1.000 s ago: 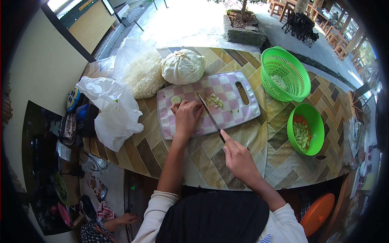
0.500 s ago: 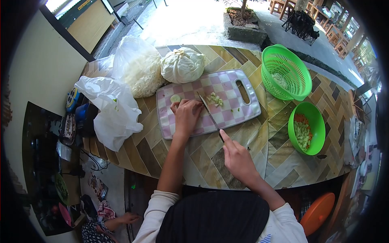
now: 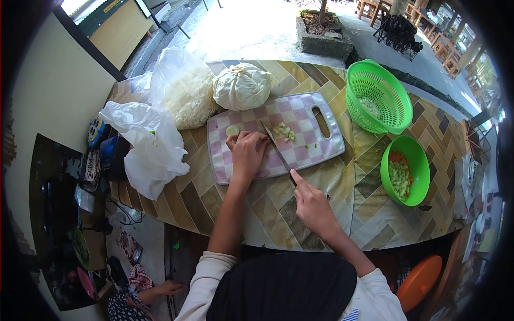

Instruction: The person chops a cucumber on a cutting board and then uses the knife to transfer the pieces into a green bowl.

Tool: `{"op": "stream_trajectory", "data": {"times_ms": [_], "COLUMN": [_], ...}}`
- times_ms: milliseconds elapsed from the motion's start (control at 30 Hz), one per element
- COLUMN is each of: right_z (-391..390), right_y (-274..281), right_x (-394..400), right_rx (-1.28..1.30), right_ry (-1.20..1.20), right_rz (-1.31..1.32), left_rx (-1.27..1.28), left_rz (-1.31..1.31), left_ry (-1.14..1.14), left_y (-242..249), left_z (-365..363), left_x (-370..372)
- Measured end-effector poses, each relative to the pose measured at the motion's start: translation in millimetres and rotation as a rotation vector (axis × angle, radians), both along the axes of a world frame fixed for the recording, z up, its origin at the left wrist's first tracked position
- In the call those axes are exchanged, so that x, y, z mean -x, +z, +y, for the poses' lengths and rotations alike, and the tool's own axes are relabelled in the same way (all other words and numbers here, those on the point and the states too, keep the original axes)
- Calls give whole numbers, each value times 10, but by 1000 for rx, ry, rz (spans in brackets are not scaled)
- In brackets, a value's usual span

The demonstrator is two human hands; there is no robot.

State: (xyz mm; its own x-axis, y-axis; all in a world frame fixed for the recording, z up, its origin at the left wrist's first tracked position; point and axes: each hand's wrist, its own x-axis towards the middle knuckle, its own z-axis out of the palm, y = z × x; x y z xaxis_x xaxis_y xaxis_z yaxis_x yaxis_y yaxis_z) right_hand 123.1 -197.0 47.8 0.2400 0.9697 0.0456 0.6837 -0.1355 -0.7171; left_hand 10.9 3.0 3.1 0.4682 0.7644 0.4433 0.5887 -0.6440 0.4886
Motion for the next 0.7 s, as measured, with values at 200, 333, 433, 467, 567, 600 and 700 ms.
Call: {"op": "stream_trajectory", "data": {"times_ms": [200,333,433,467,567,600,700], "right_z": [-133,-186,-215,-222,-250,-257,-300], "right_y": [144,167,189,195,245,242,208], "right_x": [-144,-265,-297,-308,-344,-365,-407], "right_rx": [-13,-48,-67,-84,-93,-93,-69], "right_ry": [-3,-39,-64,-64,-71,-69,-64], "right_rz": [117,134,118,105,-19,-71,-206], "left_rx": [-59,20,49,67,123,146,112], "left_rz": [6,49,13,-2,-47,-64,-66], "left_ry": [5,17,-23,-31,-46,-48,-40], "left_y": [2,44,52,51,75,107,267], "left_z": [-23,-62,-89,-94,-95,-88,-95], "left_x": [-9,-21,-76,-112,-176,-169,-111]}}
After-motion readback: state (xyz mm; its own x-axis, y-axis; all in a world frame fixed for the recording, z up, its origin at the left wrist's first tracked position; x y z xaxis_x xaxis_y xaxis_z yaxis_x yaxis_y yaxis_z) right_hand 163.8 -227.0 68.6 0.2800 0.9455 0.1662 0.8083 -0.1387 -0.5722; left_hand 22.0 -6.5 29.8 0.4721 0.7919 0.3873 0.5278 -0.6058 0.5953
